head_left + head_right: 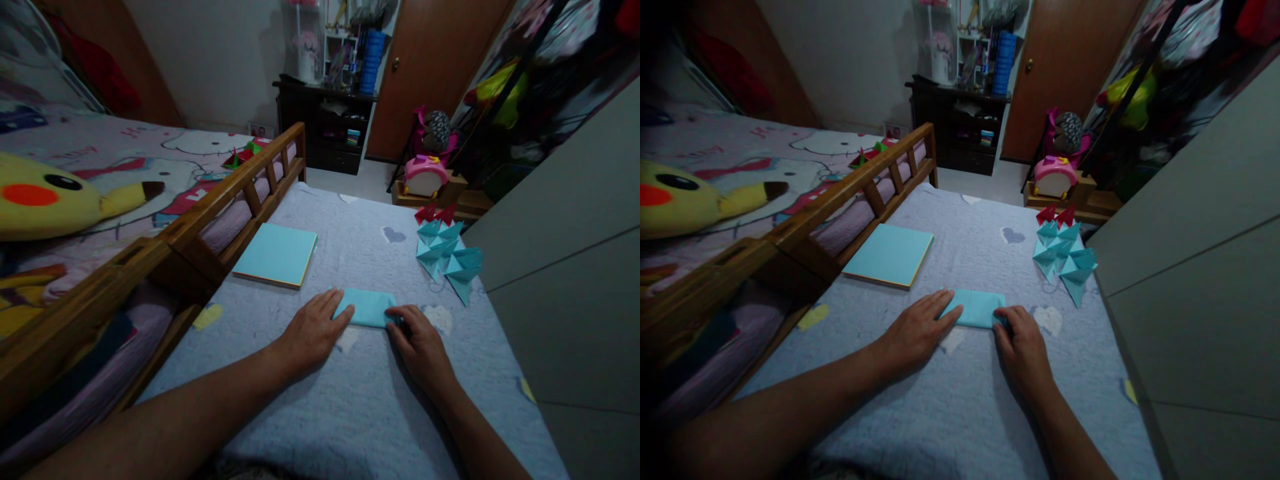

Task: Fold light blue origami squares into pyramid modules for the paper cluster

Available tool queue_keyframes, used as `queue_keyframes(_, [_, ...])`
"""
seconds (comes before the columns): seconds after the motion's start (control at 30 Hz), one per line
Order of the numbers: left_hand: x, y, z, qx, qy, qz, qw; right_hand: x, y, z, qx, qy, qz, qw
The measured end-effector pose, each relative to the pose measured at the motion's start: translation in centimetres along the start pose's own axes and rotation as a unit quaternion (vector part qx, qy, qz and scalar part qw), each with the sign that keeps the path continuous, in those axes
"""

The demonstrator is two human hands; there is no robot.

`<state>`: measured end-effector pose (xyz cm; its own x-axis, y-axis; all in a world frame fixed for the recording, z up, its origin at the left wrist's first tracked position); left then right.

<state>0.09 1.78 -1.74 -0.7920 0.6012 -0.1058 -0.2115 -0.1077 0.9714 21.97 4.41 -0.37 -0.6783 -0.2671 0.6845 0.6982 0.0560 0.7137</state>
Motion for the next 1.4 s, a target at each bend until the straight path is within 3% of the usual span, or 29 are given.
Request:
queue_keyframes(0.97, [0.21,-0.56,-0.1,-0.011,-0.001,-0.001,1.0,0.41,0.33,-0.18,-0.006,0.002,0.006,1.0])
queue_keyframes(1.4, [0.23,-0.54,-0.18,-0.02,-0.012,0.015,1.0,0.5,-0.11,-0.04,0.009,0.009,-0.057,0.998])
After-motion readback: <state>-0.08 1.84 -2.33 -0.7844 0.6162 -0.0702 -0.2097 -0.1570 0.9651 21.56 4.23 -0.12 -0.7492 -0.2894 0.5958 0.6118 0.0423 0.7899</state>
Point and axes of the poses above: each hand's wrist, its own z-axis towards the middle knuckle, its own y-axis out of the back of the hand, x = y × z, the point moved 4 cm from there along z, towards the middle knuckle, and after that the axes turned 3 degrees about -y, right-handed, at the moved point
